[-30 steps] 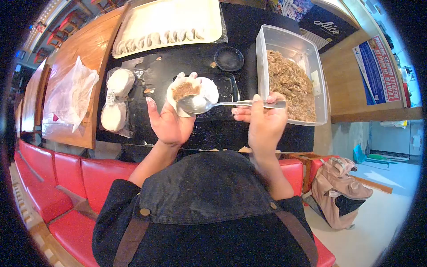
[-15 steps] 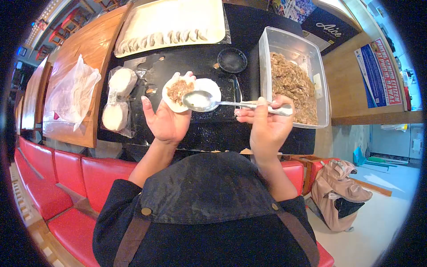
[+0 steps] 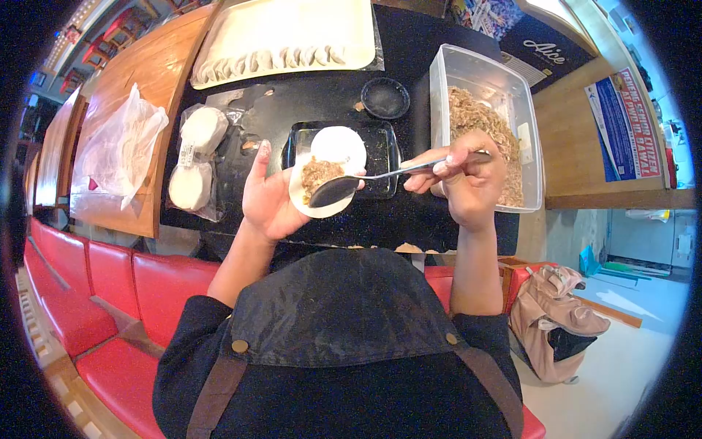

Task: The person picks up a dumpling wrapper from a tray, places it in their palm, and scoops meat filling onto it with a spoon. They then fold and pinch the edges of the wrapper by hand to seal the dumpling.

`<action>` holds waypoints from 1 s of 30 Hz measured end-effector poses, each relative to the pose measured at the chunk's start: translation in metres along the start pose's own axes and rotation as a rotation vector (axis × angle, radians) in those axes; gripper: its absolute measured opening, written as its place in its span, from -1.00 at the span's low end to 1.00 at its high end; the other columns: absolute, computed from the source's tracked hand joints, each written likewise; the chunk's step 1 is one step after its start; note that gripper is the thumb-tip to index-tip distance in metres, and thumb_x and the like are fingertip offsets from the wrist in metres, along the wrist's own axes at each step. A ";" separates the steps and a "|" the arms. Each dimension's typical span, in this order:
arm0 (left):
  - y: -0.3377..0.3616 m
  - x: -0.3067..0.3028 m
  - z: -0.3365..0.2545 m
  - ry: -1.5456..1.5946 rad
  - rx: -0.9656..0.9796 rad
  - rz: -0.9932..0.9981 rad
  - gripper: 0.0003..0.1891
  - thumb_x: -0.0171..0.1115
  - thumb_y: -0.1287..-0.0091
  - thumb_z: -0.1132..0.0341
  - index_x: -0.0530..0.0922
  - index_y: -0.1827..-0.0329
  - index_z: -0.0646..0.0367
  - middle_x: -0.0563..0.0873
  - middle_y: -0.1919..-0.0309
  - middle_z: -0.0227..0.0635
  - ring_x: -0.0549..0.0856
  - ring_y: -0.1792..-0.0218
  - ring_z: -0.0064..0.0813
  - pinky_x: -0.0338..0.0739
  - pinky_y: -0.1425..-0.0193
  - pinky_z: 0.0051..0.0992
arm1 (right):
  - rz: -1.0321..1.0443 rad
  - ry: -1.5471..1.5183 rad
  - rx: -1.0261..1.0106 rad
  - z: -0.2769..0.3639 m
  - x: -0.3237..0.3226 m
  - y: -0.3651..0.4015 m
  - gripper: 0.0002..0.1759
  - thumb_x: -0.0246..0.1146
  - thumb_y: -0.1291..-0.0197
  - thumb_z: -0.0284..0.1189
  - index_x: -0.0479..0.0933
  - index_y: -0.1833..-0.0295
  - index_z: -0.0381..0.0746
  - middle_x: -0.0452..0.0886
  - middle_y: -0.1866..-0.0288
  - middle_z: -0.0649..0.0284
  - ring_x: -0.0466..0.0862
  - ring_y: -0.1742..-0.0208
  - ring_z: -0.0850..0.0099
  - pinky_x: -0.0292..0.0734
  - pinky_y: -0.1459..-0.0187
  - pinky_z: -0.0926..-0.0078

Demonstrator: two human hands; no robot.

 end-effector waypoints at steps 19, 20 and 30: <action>0.000 0.002 -0.001 0.065 0.097 0.084 0.02 -0.43 -0.20 -0.45 0.05 -0.40 0.38 0.22 -0.36 0.06 0.22 -0.37 -0.01 -0.03 -0.46 -0.14 | -0.215 0.103 0.086 0.004 0.007 0.004 -0.82 0.03 -0.32 -0.58 0.14 0.13 -0.20 0.59 0.42 -0.03 0.68 0.52 0.32 0.63 0.54 0.54; -0.001 0.003 0.001 0.065 0.091 0.085 0.02 -0.43 -0.20 -0.45 0.05 -0.40 0.38 0.22 -0.36 0.06 0.22 -0.37 -0.01 -0.03 -0.46 -0.14 | -0.220 0.106 0.085 0.003 0.009 0.005 -0.82 0.03 -0.32 -0.58 0.14 0.13 -0.20 0.59 0.42 -0.03 0.68 0.52 0.32 0.63 0.54 0.54; 0.002 0.004 -0.007 0.094 0.349 0.144 0.06 -0.29 -0.16 -0.47 0.05 -0.39 0.41 0.14 -0.39 0.08 0.13 -0.42 -0.08 -0.09 -0.48 -0.11 | -0.573 0.063 0.217 -0.018 0.003 0.025 -0.82 0.00 -0.32 -0.60 0.11 0.14 -0.22 0.52 0.46 0.05 0.68 0.53 0.33 0.64 0.58 0.59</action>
Point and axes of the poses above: each hand's wrist, its own y-axis away from the middle knuckle, its own x-axis out of the palm, z = x × y, the point moved 8 cm from there along -y, towards the middle knuckle
